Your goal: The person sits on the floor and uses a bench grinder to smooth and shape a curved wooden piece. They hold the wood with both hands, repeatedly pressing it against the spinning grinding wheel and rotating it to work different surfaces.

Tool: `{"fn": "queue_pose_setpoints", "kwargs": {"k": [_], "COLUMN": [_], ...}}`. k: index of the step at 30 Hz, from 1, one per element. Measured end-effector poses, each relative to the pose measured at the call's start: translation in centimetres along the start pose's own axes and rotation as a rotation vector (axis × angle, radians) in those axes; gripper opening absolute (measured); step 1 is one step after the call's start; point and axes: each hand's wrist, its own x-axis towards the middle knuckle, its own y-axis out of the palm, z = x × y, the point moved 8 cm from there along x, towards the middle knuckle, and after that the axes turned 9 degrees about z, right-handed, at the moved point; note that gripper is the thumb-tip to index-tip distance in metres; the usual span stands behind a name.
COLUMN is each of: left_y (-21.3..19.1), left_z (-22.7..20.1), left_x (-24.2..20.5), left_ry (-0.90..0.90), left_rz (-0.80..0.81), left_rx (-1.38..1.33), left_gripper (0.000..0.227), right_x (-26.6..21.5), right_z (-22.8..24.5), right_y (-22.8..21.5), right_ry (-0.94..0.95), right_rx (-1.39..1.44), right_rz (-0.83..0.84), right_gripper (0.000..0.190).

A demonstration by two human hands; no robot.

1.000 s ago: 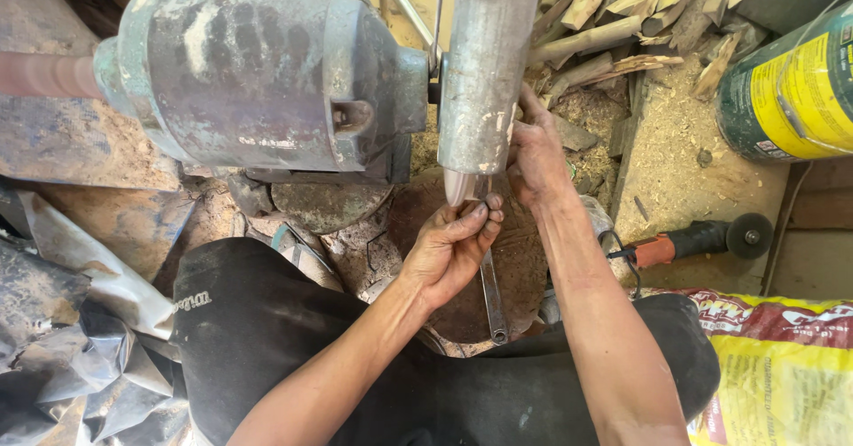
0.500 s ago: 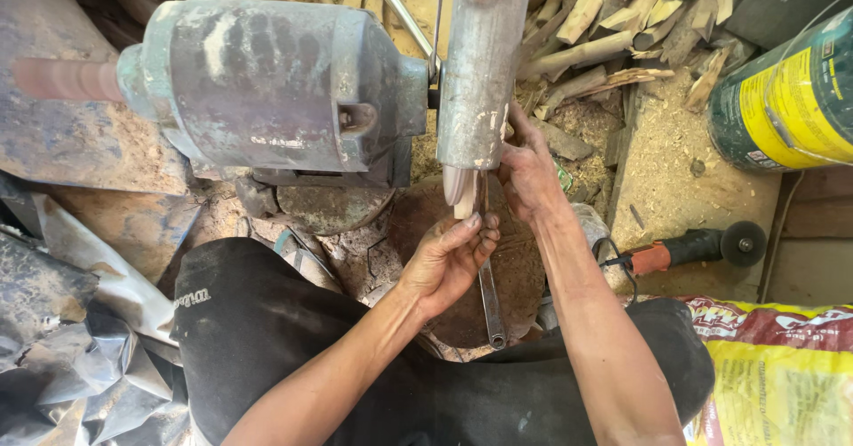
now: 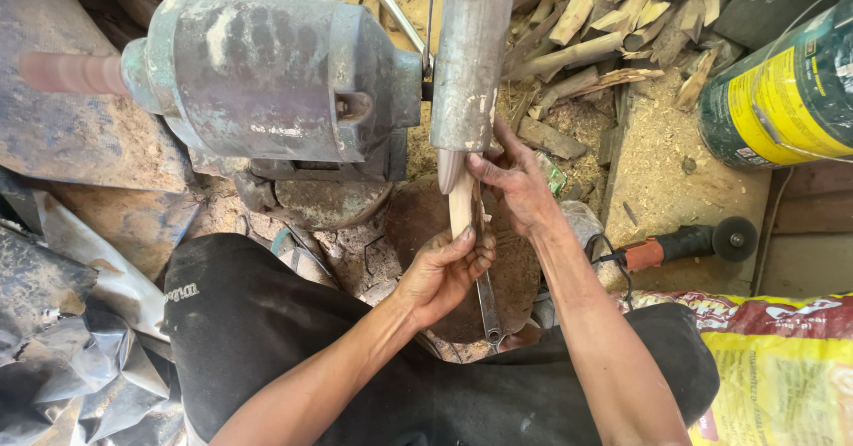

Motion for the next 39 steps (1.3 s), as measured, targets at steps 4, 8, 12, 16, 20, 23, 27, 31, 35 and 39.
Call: {"fn": "queue_pose_setpoints", "kwargs": {"k": [4,8,12,16,20,23,27,31,35,39], "left_y": [-0.2,0.1,0.4,0.6,0.9,0.8,0.4,0.2,0.1,-0.1], "left_z": [0.8,1.2,1.3,0.9,0.1,-0.7,-1.4,-2.1,-3.0,-3.3], "left_x": [-0.7,-1.3,-1.4,-1.0,-0.7,-0.3,0.4,1.3,2.2,2.9], "left_ry": [-0.033,-0.039,-0.050,-0.035,-0.005,0.016,0.057,0.106,0.145,0.151], "left_rz": [-0.029,0.003,-0.009,-0.019,0.008,0.009,-0.020,-0.012,0.024,0.005], "left_rx": [0.022,0.052,0.057,0.044,0.054,0.034,-0.023,-0.107,-0.129,-0.137], "left_gripper": [0.032,0.030,0.027,0.027,0.030,0.031,0.031,0.031,0.030,0.028], "right_x": [-0.9,-1.5,-1.6,-1.1,-0.6,0.4,1.7,2.7,3.7,4.5], "right_z": [0.1,0.1,0.0,0.7,0.8,0.7,0.7,0.6,0.7,1.0], "right_y": [0.4,0.5,0.6,0.8,0.8,0.1,-0.3,-0.6,-1.1,-1.5], "right_ry": [-0.010,-0.006,0.026,0.002,-0.002,0.000,-0.058,-0.054,-0.042,-0.073], "right_rx": [-0.046,-0.136,-0.131,-0.099,-0.017,0.004,0.091,0.145,0.201,0.197], "right_rz": [0.061,0.085,0.074,0.076,0.040,-0.020,-0.026,-0.056,-0.123,-0.113], "right_gripper": [0.099,0.100,0.100,0.097,0.093,0.090,0.084,0.073,0.067,0.058]}}
